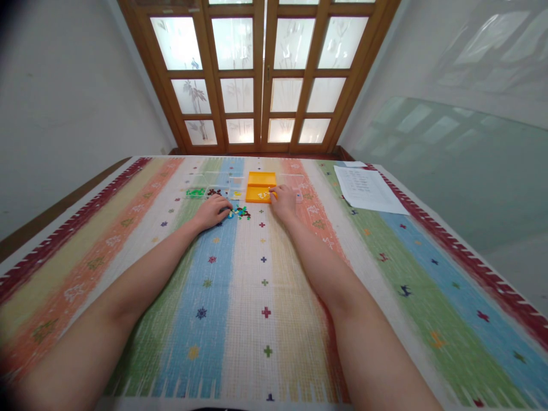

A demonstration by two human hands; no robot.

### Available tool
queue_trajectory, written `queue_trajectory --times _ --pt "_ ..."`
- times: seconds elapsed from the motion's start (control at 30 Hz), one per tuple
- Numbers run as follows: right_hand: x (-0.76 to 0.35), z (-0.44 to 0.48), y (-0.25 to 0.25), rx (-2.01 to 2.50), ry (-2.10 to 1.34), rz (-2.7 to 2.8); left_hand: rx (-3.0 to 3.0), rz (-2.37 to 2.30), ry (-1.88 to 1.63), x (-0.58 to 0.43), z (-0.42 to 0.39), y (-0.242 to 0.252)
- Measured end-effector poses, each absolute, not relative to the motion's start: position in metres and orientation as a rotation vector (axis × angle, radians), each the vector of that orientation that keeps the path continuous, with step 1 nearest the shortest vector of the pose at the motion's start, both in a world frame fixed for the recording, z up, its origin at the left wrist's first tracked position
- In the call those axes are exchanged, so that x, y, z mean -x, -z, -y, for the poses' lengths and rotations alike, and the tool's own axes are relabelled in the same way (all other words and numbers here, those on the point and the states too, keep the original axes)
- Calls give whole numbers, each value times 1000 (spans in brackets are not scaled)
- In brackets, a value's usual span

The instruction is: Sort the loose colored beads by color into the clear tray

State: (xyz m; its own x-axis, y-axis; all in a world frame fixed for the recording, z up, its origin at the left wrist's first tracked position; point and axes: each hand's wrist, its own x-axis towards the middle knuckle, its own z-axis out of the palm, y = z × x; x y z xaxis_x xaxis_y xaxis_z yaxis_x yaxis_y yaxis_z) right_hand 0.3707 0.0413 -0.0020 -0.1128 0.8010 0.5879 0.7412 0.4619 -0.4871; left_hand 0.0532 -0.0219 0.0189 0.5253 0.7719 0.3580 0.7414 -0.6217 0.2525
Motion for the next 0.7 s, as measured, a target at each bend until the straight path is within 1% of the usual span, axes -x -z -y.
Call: queue_trajectory --times 0.2,0.5,0.7 --pt "-362 -33 1 1221 -71 1936 -2699 -1340 -651 -54 22 -19" --pt "-319 7 -13 807 -43 2502 -2686 -1346 -667 -55 24 -20" --pt "-315 15 -16 715 -51 2558 -2688 -1337 -671 -55 23 -19"
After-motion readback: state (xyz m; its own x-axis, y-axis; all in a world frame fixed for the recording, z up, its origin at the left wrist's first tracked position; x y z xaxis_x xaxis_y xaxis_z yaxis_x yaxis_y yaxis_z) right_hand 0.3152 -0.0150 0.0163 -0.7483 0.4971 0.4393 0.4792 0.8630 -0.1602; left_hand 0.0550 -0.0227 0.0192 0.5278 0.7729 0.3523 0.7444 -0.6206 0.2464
